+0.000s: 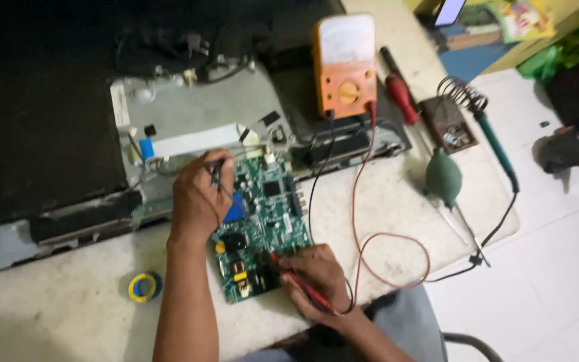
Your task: Testing a television main board with a multimeter to check for electrical faults.
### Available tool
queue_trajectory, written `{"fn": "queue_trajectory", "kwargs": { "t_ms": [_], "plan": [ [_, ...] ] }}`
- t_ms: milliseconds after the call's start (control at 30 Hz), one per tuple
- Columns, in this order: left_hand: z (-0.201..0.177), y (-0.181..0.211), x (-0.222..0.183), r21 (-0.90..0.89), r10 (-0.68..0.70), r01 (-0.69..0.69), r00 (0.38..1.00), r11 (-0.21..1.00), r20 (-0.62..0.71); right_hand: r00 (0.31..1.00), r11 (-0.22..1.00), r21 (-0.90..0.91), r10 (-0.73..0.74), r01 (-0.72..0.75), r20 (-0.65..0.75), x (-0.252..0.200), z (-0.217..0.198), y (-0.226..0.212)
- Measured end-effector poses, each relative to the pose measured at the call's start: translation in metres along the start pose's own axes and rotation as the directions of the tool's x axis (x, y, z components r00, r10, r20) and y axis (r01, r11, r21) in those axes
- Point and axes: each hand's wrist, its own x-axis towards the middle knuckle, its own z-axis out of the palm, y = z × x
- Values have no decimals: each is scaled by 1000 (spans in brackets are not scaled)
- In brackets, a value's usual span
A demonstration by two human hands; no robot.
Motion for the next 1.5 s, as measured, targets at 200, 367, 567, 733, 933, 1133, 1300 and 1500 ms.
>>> {"fn": "queue_trajectory", "kwargs": {
  "t_ms": [200,367,567,733,933,1133,1300,1500],
  "plan": [
    [-5,10,6,-14,-96,97,992,995,76,997,994,72,79,-78,-12,3,-2,-7],
    [1,2,2,-22,-66,66,998,998,12,990,988,73,138,-135,-36,-3,1,-3],
    [1,2,1,-24,-103,104,993,994,55,995,994,46,101,-100,-20,-6,2,2],
    [-1,5,3,-13,-110,111,992,994,60,995,995,21,95,-95,3,-8,1,5],
    [-1,5,2,-10,-73,73,996,997,53,995,995,38,94,-94,-14,-6,1,3],
    [0,1,0,-29,-104,106,993,994,46,995,995,23,95,-95,-3,-8,1,4],
    [-3,7,2,-9,-84,85,995,996,58,996,995,37,91,-91,-1,-7,0,2],
    [-2,5,2,-35,-67,68,997,997,38,998,997,48,65,-65,4,-4,0,0]
  ]
}}
